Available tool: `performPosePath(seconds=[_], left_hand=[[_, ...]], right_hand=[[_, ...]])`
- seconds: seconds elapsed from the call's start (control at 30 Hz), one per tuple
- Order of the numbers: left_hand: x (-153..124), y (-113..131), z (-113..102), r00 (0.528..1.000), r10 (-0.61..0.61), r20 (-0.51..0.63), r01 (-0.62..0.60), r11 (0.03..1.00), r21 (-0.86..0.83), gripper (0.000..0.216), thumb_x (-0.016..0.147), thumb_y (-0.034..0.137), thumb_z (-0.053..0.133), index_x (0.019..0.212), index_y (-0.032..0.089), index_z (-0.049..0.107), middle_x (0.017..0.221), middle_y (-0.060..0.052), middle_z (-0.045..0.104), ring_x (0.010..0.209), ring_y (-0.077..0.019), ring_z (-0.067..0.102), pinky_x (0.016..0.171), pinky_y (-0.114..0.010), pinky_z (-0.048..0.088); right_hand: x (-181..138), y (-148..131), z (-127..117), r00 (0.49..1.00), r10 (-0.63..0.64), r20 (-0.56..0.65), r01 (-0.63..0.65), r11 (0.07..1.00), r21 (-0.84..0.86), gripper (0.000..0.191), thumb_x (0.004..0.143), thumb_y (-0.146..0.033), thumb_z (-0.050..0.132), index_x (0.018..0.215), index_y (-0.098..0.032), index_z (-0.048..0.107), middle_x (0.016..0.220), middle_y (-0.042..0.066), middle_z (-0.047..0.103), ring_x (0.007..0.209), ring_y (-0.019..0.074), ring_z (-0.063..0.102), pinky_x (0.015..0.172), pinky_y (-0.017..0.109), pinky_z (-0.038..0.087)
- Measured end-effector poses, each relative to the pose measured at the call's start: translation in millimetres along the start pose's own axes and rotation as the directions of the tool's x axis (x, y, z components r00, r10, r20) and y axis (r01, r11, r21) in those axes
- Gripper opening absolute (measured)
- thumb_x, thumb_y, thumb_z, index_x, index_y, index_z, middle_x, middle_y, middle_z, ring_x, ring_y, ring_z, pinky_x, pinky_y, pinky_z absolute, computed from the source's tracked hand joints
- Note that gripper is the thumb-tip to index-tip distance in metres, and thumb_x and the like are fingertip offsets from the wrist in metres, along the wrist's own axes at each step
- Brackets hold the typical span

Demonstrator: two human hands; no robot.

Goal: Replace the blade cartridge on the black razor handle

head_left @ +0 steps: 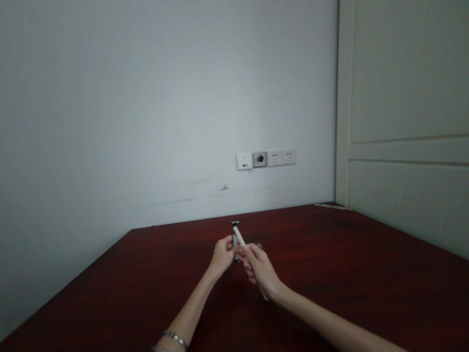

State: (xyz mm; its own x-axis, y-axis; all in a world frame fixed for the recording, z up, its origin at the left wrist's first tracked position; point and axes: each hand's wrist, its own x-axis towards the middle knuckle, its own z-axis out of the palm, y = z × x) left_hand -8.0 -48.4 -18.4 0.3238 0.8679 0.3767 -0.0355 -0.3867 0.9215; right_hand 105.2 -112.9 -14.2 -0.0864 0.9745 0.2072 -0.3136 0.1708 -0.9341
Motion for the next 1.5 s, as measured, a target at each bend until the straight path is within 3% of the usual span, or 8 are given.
performPosePath(seconds=[0.1, 0.3, 0.47, 0.63, 0.8, 0.97, 1.13, 1.5], left_hand=[[-1, 2, 0, 0.999, -0.032, 0.035, 0.033, 0.999, -0.013, 0.031, 0.064, 0.038, 0.068, 0.075, 0.014, 0.052, 0.057, 0.000, 0.059, 0.047, -0.0127, 0.057, 0.048, -0.024, 0.045], [-1, 1, 1, 1.000, 0.013, 0.010, -0.013, 1.000, 0.010, 0.032, 0.060, 0.036, 0.072, 0.071, 0.013, 0.054, 0.062, -0.001, 0.061, 0.057, -0.0138, 0.059, 0.054, -0.023, 0.045], [-1, -1, 3, 0.998, -0.004, 0.055, 0.005, 1.000, -0.013, 0.029, 0.065, 0.036, 0.068, 0.073, 0.013, 0.053, 0.060, -0.001, 0.059, 0.051, -0.0125, 0.056, 0.051, -0.023, 0.044], [0, -4, 4, 0.998, 0.047, 0.042, -0.048, 0.999, 0.012, 0.029, 0.063, 0.034, 0.070, 0.075, 0.012, 0.056, 0.067, -0.003, 0.062, 0.061, -0.0141, 0.059, 0.057, -0.023, 0.045], [-1, -5, 4, 0.998, -0.002, 0.058, 0.003, 1.000, -0.015, 0.027, 0.065, 0.034, 0.067, 0.076, 0.013, 0.053, 0.060, 0.000, 0.059, 0.051, -0.0123, 0.056, 0.051, -0.023, 0.044], [0, -2, 5, 0.999, 0.025, 0.028, -0.026, 0.999, 0.020, 0.028, 0.061, 0.034, 0.071, 0.072, 0.012, 0.056, 0.065, -0.002, 0.061, 0.059, -0.0136, 0.058, 0.055, -0.022, 0.044], [0, 1, 6, 0.999, -0.002, 0.037, 0.001, 1.000, 0.011, 0.031, 0.062, 0.036, 0.070, 0.075, 0.012, 0.057, 0.064, -0.002, 0.062, 0.057, -0.0131, 0.058, 0.053, -0.022, 0.044], [2, 2, 5, 0.999, 0.034, 0.024, -0.034, 0.999, 0.036, 0.028, 0.060, 0.033, 0.070, 0.072, 0.012, 0.055, 0.062, 0.000, 0.058, 0.059, -0.0128, 0.055, 0.057, -0.023, 0.042]], right_hand=[[3, -4, 1, 0.996, -0.076, -0.047, 0.078, 0.996, 0.033, 0.044, 0.067, -0.062, 0.055, 0.075, -0.020, 0.041, 0.043, -0.013, 0.030, 0.032, 0.0008, 0.020, 0.029, 0.012, 0.013], [3, 0, 3, 0.999, -0.031, -0.033, 0.032, 0.999, 0.039, 0.044, 0.068, -0.061, 0.054, 0.075, -0.020, 0.041, 0.045, -0.013, 0.030, 0.031, 0.0005, 0.017, 0.028, 0.012, 0.012], [6, -5, 4, 0.992, -0.095, -0.081, 0.102, 0.991, 0.086, 0.043, 0.067, -0.061, 0.056, 0.075, -0.021, 0.041, 0.043, -0.013, 0.030, 0.031, 0.0017, 0.025, 0.029, 0.012, 0.018], [4, -5, 3, 0.998, -0.033, -0.050, 0.036, 0.998, 0.050, 0.046, 0.065, -0.063, 0.056, 0.074, -0.021, 0.039, 0.043, -0.013, 0.031, 0.031, 0.0007, 0.019, 0.028, 0.012, 0.013], [4, -11, 2, 0.991, -0.090, -0.094, 0.099, 0.991, 0.096, 0.046, 0.064, -0.062, 0.057, 0.076, -0.021, 0.041, 0.041, -0.014, 0.029, 0.031, 0.0013, 0.023, 0.029, 0.012, 0.015], [1, -7, 2, 0.999, -0.012, -0.031, 0.013, 0.999, 0.047, 0.046, 0.065, -0.063, 0.056, 0.075, -0.021, 0.040, 0.044, -0.013, 0.031, 0.031, 0.0006, 0.018, 0.028, 0.012, 0.012], [-3, -7, 4, 0.997, -0.057, -0.043, 0.059, 0.997, 0.046, 0.045, 0.067, -0.063, 0.055, 0.074, -0.021, 0.039, 0.045, -0.013, 0.030, 0.032, 0.0013, 0.022, 0.029, 0.012, 0.014], [-9, -1, 6, 0.998, -0.030, -0.060, 0.031, 0.999, 0.018, 0.043, 0.070, -0.061, 0.053, 0.073, -0.021, 0.040, 0.045, -0.012, 0.031, 0.032, 0.0009, 0.019, 0.028, 0.012, 0.013]])
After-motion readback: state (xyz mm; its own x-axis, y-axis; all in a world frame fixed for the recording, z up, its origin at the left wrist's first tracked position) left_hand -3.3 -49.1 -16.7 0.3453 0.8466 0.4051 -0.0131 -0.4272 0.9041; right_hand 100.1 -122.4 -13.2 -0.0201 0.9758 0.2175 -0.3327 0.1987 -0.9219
